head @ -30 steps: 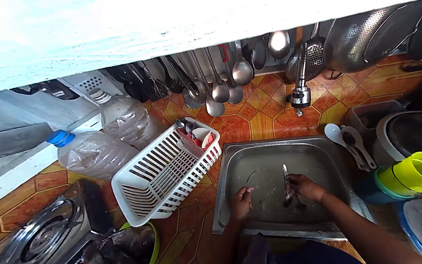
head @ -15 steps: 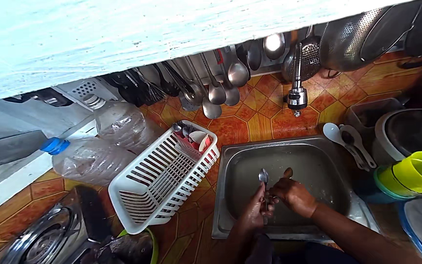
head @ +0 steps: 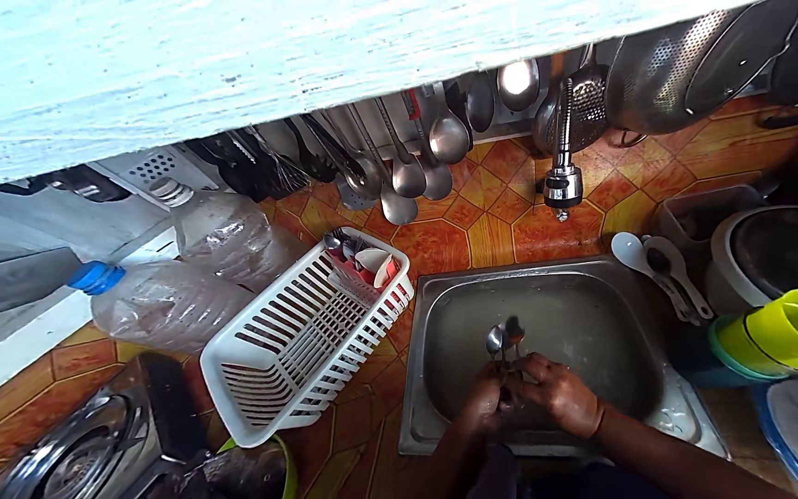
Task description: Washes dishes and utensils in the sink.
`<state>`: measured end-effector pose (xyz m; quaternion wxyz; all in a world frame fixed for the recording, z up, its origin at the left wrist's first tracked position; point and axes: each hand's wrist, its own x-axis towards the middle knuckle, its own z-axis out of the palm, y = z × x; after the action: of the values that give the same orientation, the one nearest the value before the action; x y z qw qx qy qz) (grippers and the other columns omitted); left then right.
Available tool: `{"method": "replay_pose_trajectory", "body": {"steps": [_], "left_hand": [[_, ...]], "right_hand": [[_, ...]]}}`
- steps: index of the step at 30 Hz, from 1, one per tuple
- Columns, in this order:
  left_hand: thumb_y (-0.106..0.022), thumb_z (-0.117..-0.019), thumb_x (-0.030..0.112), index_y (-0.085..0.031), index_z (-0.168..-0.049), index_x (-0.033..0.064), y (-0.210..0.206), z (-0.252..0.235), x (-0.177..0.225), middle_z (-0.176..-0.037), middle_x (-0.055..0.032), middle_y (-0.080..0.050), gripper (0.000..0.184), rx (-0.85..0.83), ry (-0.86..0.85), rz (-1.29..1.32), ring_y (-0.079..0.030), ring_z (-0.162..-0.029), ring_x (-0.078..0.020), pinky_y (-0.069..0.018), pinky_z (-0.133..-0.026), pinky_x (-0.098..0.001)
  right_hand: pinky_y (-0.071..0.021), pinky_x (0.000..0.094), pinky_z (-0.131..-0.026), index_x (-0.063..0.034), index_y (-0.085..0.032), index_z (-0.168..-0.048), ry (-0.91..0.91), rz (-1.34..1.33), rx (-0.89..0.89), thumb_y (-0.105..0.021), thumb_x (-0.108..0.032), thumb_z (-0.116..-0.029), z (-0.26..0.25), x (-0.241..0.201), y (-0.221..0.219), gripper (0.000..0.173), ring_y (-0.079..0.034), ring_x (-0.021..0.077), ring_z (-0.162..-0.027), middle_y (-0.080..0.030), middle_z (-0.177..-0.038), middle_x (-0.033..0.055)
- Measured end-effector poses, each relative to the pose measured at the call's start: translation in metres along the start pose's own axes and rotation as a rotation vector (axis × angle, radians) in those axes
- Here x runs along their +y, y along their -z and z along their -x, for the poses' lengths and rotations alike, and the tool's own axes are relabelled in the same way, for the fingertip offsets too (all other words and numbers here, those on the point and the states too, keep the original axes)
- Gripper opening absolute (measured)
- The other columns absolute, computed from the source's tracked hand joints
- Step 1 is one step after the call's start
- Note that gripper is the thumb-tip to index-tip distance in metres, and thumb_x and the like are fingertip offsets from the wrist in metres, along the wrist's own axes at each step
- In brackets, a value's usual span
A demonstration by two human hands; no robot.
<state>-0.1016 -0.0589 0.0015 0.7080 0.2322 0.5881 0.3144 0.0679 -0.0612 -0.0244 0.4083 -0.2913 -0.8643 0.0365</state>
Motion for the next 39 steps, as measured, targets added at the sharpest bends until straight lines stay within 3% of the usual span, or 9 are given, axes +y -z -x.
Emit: {"method": "replay_pose_trajectory", "body": {"steps": [4,9,12,16,19,24,29,36,39], "left_hand": [[-0.042,-0.1111,0.033,-0.065,-0.111,0.0047,0.003,-0.004,-0.003,-0.084,-0.0041,-0.065,0.036,-0.025,0.002,0.018,-0.062,-0.070,-0.0113,-0.0529,-0.066,-0.0275],[-0.049,-0.1077,0.016,-0.061,-0.107,0.0039,0.016,-0.011,-0.011,-0.069,-0.0005,-0.058,0.017,-0.061,-0.019,0.009,-0.049,-0.049,-0.0035,-0.0412,-0.045,-0.0173],[-0.041,-0.1114,0.016,-0.055,-0.112,0.0006,0.026,-0.012,-0.008,-0.074,-0.0034,-0.059,0.021,-0.021,-0.018,0.046,-0.058,-0.057,-0.0083,-0.0510,-0.053,-0.0207],[-0.035,-0.1130,0.022,-0.050,-0.107,0.0048,0.038,-0.012,-0.008,-0.067,-0.0021,-0.053,0.024,0.004,0.001,0.209,-0.057,-0.053,-0.0128,-0.0560,-0.053,-0.0278],[-0.035,-0.1131,0.026,-0.052,-0.108,0.0065,0.047,-0.015,-0.012,-0.065,0.0011,-0.049,0.026,0.026,-0.004,0.289,-0.050,-0.046,-0.0073,-0.0499,-0.045,-0.0213],[-0.034,-0.1132,0.026,-0.052,-0.105,0.0067,0.057,-0.026,-0.016,-0.061,0.0022,-0.046,0.028,0.046,-0.048,0.391,-0.047,-0.043,-0.0061,-0.0466,-0.043,-0.0191],[-0.035,-0.1130,0.026,-0.052,-0.106,0.0065,0.058,-0.026,-0.015,-0.061,0.0022,-0.046,0.027,0.048,-0.058,0.397,-0.047,-0.043,-0.0063,-0.0472,-0.043,-0.0196],[-0.034,-0.1131,0.025,-0.052,-0.105,0.0068,0.057,-0.027,-0.017,-0.061,0.0023,-0.045,0.027,0.047,-0.063,0.369,-0.047,-0.044,-0.0063,-0.0474,-0.044,-0.0195],[-0.035,-0.1130,0.025,-0.053,-0.106,0.0068,0.058,-0.028,-0.018,-0.062,0.0019,-0.046,0.027,0.052,-0.062,0.347,-0.047,-0.044,-0.0070,-0.0482,-0.045,-0.0204]], "right_hand": [[-0.0607,0.0340,-0.091,-0.0137,-0.076,-0.105,0.068,-0.019,-0.098,-0.065,-0.008,-0.0950,0.009,-0.008,-0.017,0.016,-0.073,0.0243,-0.103,-0.075,-0.110,0.0100],[-0.0573,0.0365,-0.097,-0.0160,-0.076,-0.112,0.025,-0.066,-0.147,-0.066,-0.013,-0.0960,0.012,-0.004,-0.016,0.019,-0.070,0.0244,-0.109,-0.074,-0.117,0.0082],[-0.0579,0.0497,-0.094,-0.0077,-0.077,-0.109,-0.346,0.012,-0.265,-0.074,-0.018,-0.0902,0.013,0.011,-0.003,0.021,-0.068,0.0355,-0.114,-0.071,-0.120,0.0165],[-0.0323,0.0747,-0.109,-0.0006,-0.054,-0.144,-1.052,0.150,-0.869,-0.074,-0.041,-0.0929,0.006,0.054,0.017,0.068,-0.033,0.0509,-0.146,-0.045,-0.154,0.0262],[-0.0380,0.0772,-0.103,-0.0051,-0.042,-0.155,-1.245,0.162,-1.019,-0.078,-0.038,-0.0887,0.025,0.072,0.012,0.082,-0.026,0.0531,-0.150,-0.030,-0.163,0.0262],[-0.0473,0.0672,-0.101,0.0038,-0.042,-0.151,-1.200,0.171,-1.184,-0.074,-0.019,-0.0909,0.031,0.054,-0.003,0.072,-0.030,0.0537,-0.147,-0.022,-0.164,0.0311],[-0.0471,0.0653,-0.103,0.0023,-0.056,-0.141,-1.002,0.072,-1.225,-0.069,-0.016,-0.0940,0.032,0.048,0.002,0.052,-0.045,0.0539,-0.136,-0.034,-0.156,0.0347],[-0.0359,0.0651,-0.110,0.0061,-0.062,-0.130,-0.911,0.386,-1.344,-0.053,-0.009,-0.1009,0.033,0.066,0.004,0.034,-0.045,0.0487,-0.137,-0.052,-0.144,0.0299],[-0.0337,0.0627,-0.111,0.0101,-0.060,-0.130,-0.850,0.465,-1.441,-0.048,-0.008,-0.1026,0.037,0.067,0.001,0.035,-0.043,0.0488,-0.138,-0.048,-0.148,0.0308]]}}
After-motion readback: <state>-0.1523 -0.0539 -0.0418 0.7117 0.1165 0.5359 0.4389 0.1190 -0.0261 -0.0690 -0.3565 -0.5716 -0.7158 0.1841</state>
